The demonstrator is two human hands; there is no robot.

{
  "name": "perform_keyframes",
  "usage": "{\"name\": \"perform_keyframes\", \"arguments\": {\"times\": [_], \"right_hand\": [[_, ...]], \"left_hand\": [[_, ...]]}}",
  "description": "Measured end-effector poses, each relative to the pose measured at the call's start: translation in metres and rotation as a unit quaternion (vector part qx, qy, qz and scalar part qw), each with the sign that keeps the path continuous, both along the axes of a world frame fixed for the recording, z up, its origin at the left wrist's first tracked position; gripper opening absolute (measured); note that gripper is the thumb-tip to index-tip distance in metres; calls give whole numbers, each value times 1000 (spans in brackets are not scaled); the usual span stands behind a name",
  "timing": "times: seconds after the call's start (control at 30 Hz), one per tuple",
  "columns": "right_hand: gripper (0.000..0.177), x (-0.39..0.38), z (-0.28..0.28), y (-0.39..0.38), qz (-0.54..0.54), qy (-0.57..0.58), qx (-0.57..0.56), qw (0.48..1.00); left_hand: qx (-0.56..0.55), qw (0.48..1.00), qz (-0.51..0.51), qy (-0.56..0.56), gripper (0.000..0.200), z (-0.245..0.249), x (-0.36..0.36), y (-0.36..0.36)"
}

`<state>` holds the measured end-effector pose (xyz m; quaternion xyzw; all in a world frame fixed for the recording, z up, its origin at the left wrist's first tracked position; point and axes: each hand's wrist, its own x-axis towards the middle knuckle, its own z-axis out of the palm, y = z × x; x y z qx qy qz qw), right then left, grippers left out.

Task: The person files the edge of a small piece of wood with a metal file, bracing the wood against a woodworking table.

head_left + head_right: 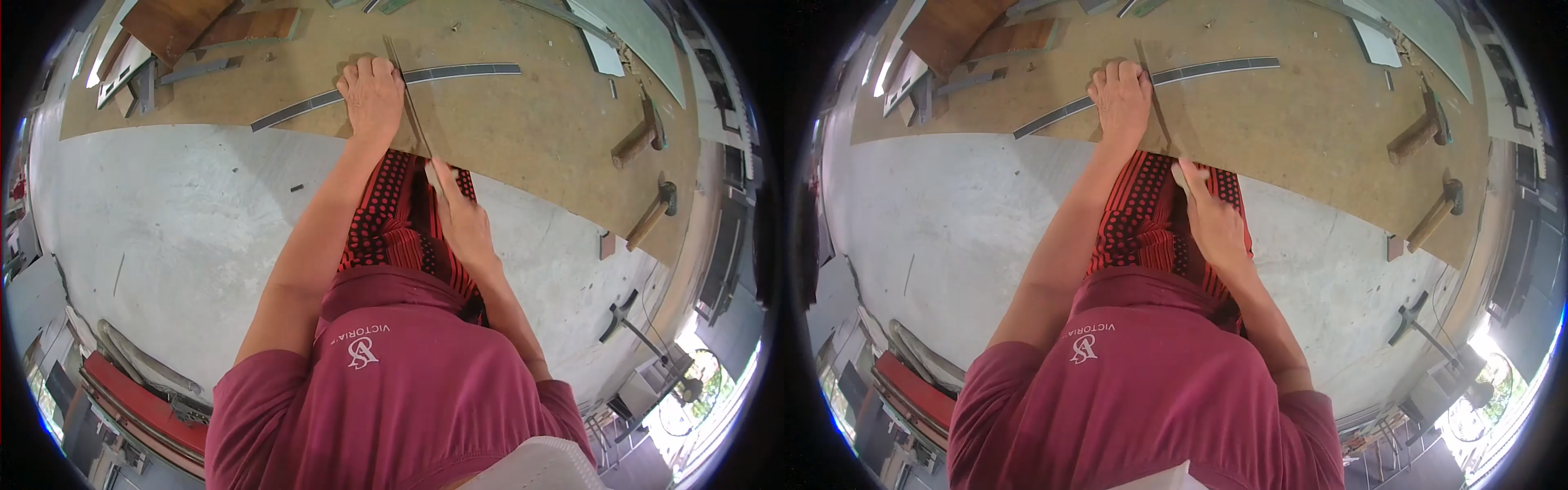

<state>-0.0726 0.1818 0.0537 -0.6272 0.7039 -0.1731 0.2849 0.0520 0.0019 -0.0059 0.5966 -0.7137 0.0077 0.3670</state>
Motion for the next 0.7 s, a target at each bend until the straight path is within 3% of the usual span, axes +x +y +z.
{"name": "perform_keyframes", "arguments": {"times": [0.07, 0.13, 0.27, 0.37, 0.57, 0.63, 0.7], "right_hand": [[55, 4, -8, -27, 12, 33, 5, 999], [54, 8, -15, -42, 16, -3, -114, 993], [55, 1, -3, -11, 10, 15, -25, 1000], [54, -8, -9, 26, -17, -52, 20, 998], [55, 0, -12, -13, 16, 12, -5, 1000], [55, 7, -22, -32, 12, -21, -120, 992], [54, 7, -13, -26, 9, -3, -71, 997]], "left_hand": [[9, 1000, -1, 0, 15, -2, 2, 0], [7, 1000, -1, 0, 15, -2, 3, 1], [14, 1000, 13, -12, 15, -2, 1, 0], [5, 1000, -6, 4, 15, -3, 3, 1], [9, 1000, -2, -10, 15, -1, 1, 1], [9, 1000, -1, -7, 15, -1, 2, 2], [10, 1000, -2, 0, 16, 0, 3, 0]]}}
